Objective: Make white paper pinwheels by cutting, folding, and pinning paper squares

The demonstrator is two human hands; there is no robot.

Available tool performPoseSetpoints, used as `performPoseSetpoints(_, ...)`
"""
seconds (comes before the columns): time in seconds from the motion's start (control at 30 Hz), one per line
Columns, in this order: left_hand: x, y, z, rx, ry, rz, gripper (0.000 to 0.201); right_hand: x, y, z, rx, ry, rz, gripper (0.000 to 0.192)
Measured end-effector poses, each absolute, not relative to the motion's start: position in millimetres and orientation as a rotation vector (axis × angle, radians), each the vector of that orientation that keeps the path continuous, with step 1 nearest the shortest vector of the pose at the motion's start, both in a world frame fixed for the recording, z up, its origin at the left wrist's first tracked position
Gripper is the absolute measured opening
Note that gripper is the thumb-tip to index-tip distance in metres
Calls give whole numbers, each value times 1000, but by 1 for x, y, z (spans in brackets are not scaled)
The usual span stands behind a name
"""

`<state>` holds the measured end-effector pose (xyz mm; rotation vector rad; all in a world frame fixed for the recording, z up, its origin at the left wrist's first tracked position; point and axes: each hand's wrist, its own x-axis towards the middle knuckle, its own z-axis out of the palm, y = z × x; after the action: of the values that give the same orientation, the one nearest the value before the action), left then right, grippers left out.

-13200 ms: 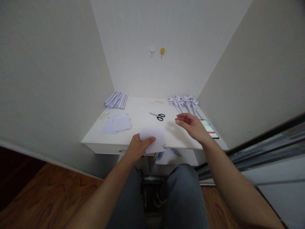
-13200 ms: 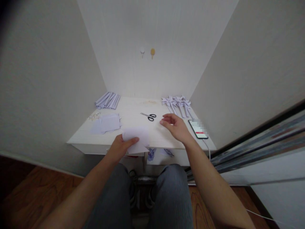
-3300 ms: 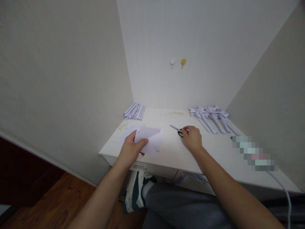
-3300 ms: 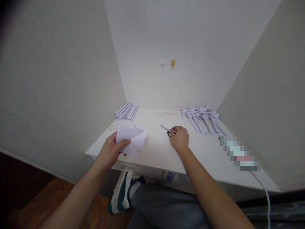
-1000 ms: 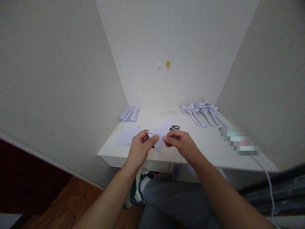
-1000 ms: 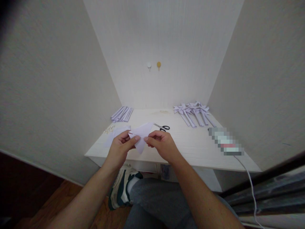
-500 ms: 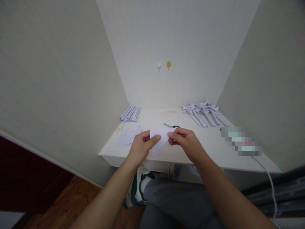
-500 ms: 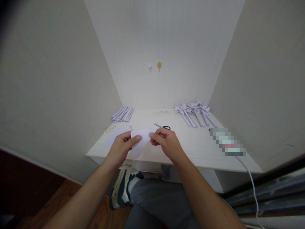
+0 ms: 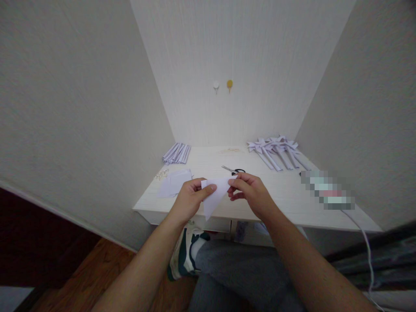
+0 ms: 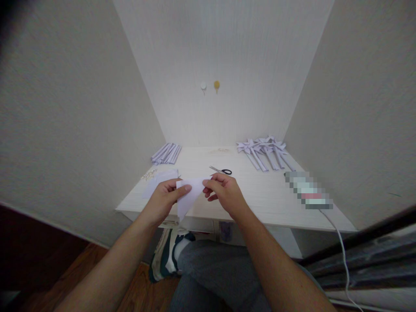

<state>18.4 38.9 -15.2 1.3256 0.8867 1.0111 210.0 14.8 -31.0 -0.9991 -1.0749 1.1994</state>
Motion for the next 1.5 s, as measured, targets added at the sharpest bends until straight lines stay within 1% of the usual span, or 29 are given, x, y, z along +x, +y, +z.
performPoseSetpoints(0.07, 18, 39, -15, 1336, 882, 1025, 38, 210, 15, -31, -982, -1072, 1166, 29)
performPoseSetpoints(0.17, 18, 38, -13, 1355, 877, 1052, 38, 211, 14, -29, -934, -1067, 1100, 39)
performPoseSetpoints(0.2, 17, 38, -13, 1361, 877, 1056, 38, 211, 13, -28, -919, -1072, 1085, 40)
performPoseSetpoints(0.33, 17, 35, -11, 1386, 882, 1046, 38, 213, 12, -25, -906, -1118, 1054, 34)
performPoseSetpoints(0.47, 16, 34, -11, 1413, 879, 1044, 39, 216, 12, -25, -938, -1144, 1029, 32)
performPoseSetpoints(0.7, 17, 36, -11, 1402, 883, 1009, 41, 216, 13, -27, -965, -1145, 1004, 35)
performPoseSetpoints(0.83, 16, 37, -14, 1423, 902, 981, 42, 218, 13, -26, -981, -1178, 1071, 38)
performPoseSetpoints(0.97, 12, 39, -19, 1445, 920, 937, 40, 221, 16, -31, -1022, -1216, 1106, 28)
performPoseSetpoints(1.07, 9, 43, -24, 1407, 926, 908, 38, 221, 20, -37, -1066, -1238, 1075, 25)
performPoseSetpoints(1.33, 3, 58, -42, 1379, 896, 706, 37, 222, 33, -58, -1299, -1400, 936, 15)
performPoseSetpoints(1.43, -2, 60, -48, 1342, 924, 735, 40, 239, 51, -67, -1539, -1411, 760, 15)
performPoseSetpoints(1.5, -6, 59, -49, 1301, 939, 796, 43, 253, 65, -73, -1743, -1396, 593, 19)
